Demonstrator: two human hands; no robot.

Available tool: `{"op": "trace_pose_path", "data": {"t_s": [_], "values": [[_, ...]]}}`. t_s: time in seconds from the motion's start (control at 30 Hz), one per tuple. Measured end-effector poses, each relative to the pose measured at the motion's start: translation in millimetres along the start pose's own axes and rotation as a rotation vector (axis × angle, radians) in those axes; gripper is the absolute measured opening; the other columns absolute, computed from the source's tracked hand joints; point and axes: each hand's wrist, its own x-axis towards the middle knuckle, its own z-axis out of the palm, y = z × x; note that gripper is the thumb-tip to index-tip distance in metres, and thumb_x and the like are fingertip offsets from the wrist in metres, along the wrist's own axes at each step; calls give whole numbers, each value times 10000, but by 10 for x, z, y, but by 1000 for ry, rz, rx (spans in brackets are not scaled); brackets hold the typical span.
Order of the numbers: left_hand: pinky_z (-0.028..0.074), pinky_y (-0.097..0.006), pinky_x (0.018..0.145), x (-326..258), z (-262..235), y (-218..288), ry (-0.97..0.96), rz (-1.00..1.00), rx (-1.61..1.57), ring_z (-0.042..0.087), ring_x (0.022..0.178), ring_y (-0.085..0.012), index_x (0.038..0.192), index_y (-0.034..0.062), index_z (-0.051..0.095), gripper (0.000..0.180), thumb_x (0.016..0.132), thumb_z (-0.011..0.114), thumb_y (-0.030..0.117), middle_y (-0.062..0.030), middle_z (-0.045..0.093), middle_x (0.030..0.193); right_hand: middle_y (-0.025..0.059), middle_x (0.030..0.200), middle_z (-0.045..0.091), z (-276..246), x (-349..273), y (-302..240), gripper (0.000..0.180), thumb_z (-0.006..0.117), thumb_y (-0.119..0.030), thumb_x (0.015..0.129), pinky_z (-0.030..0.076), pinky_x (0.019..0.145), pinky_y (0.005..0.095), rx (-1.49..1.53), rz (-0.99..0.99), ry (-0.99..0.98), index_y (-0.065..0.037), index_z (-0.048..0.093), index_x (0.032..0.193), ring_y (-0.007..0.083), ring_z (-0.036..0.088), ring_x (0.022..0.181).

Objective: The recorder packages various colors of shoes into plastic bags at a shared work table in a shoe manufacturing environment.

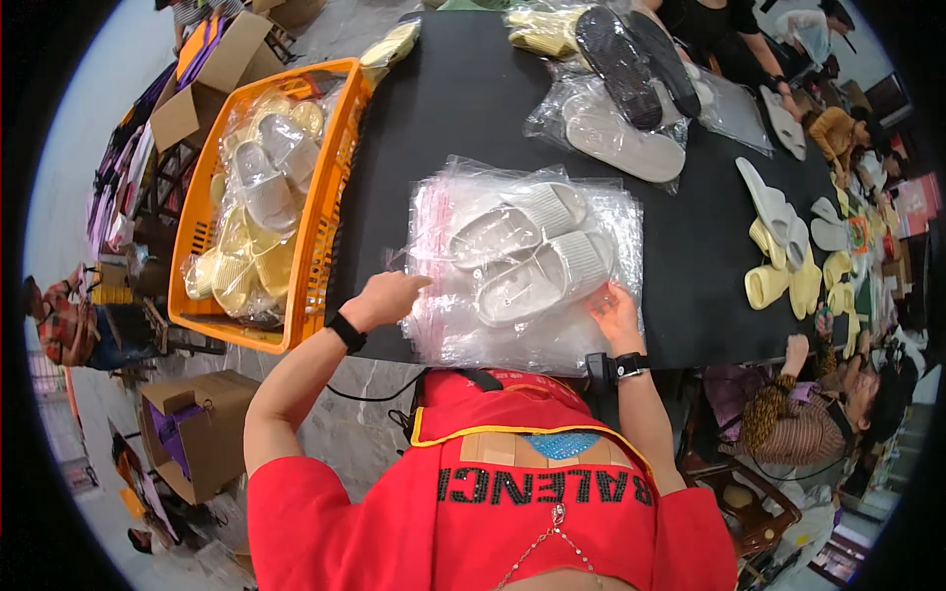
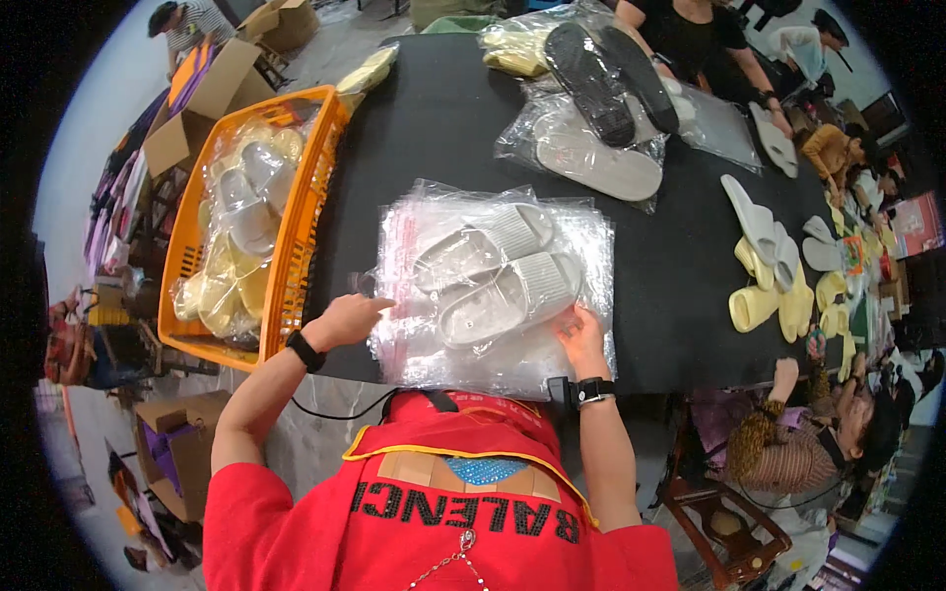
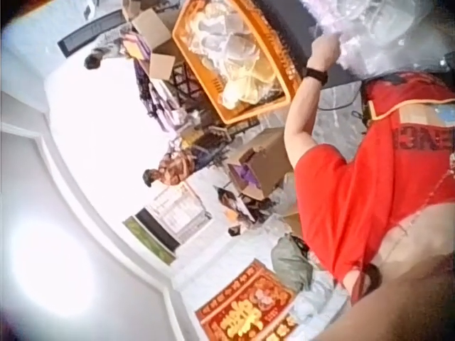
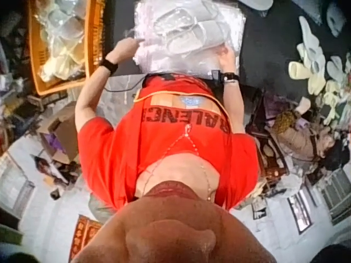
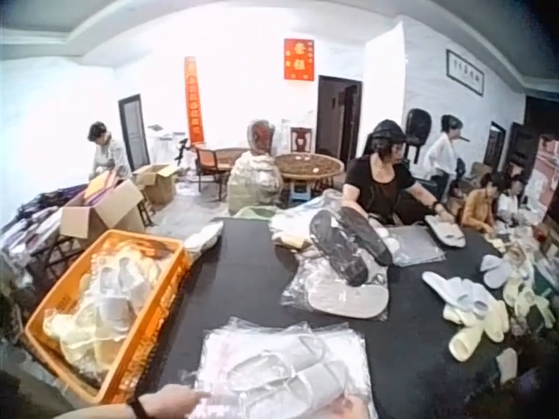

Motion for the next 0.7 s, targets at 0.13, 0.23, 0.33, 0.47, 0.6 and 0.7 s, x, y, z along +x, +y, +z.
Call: {"op": "trace_pose_path", "data": {"t_s": [0.13,0.23,0.33,0.47,0.6,0.7], "values": [[447,-336,666,411,294,26,-228,-249,-1288,575,770,-202,1099,66,538,429,860,446,411,-75,618,856,53,882,560,-255,76,76,144,562,-124,778,427,735,418,-102,8,-99,-93,518,912,203,527,818],[422,-275,690,604,303,160,-274,-147,-1817,521,779,-139,1062,70,562,487,849,442,492,-6,583,894,60,896,578,-169,-152,75,150,566,-73,781,439,751,399,-149,21,-77,-81,496,913,200,553,822],[428,-260,678,627,71,419,-27,-182,-1628,533,748,-127,1016,57,575,403,838,491,409,-9,583,840,78,933,582,-219,-304,97,177,577,-34,780,459,732,373,-149,33,-54,-75,482,923,210,569,856],[448,-254,675,504,168,159,-29,-51,-1632,551,728,-126,913,15,550,147,790,499,79,-56,584,801,75,945,577,-381,-352,149,144,560,-34,794,476,742,373,-230,38,9,-70,500,919,221,565,890],[455,-264,645,239,85,2,-18,22,-1940,573,724,-161,937,1,547,328,667,391,-101,-114,601,861,105,986,573,-566,-295,174,236,583,-95,803,482,698,376,-238,54,-12,-85,461,1004,235,575,901],[458,-289,615,242,126,1,-212,-57,-1522,578,758,-193,1074,14,545,458,649,414,-93,-121,596,942,109,991,566,-446,-374,31,283,556,-190,838,481,675,377,-122,140,35,-125,427,1083,241,579,881]]}}
